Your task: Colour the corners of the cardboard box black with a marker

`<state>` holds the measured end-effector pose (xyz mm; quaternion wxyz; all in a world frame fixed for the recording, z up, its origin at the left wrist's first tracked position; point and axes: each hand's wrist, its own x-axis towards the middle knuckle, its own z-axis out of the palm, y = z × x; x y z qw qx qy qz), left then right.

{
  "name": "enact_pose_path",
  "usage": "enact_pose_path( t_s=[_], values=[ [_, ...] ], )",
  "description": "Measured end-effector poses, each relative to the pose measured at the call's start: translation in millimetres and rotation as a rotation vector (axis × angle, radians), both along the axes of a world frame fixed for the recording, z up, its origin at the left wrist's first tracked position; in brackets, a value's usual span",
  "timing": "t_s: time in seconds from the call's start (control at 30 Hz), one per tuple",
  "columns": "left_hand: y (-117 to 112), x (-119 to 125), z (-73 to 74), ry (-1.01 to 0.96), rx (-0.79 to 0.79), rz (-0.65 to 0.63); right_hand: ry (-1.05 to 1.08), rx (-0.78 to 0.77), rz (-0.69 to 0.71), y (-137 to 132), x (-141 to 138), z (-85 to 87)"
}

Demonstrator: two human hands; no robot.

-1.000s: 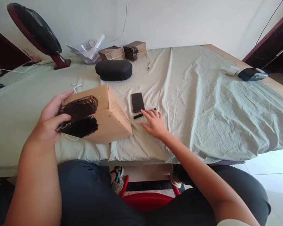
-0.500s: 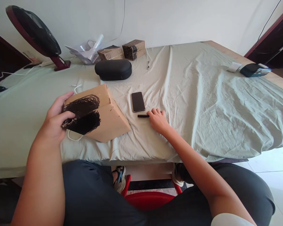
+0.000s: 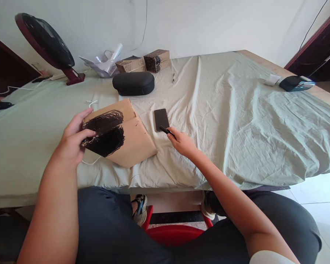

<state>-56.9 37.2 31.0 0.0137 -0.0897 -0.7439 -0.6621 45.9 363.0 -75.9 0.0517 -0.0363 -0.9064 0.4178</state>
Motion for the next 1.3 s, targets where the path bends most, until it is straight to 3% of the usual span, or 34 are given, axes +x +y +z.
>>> enact_pose_path(
  t_s=[0.17,0.33,0.63,0.9,0.97,1.03,1.2,1.3],
  values=[
    [8,4,2.0,-0.063,0.044,0.013,0.073,-0.068,0.002,-5,0,4.6],
    [10,6,2.5,-0.048,0.044,0.001,0.058,-0.025,-0.008,-11,1,9.2],
    [17,10,-0.3,-0.007,0.002,0.006,-0.041,0.281,-0.076,-17,7,0.3],
    [17,9,-0.1,-0.017,0.018,-0.002,-0.357,0.588,-0.104,-9,17,20.1],
    [18,9,0.2,-0.02,0.029,0.011,-0.33,0.527,-0.058,3,19,29.3],
    [20,10,0.6,-0.026,0.036,0.036,-0.236,0.356,-0.022,14,22,42.1],
    [30,17,3.0,-0.08,-0.003,0.082,0.145,-0.307,0.138,11,28,76.0],
    [38,22,3.2,-0.154,-0.015,0.087,0.334,-0.369,0.187,-9,31,78.2]
  ],
)
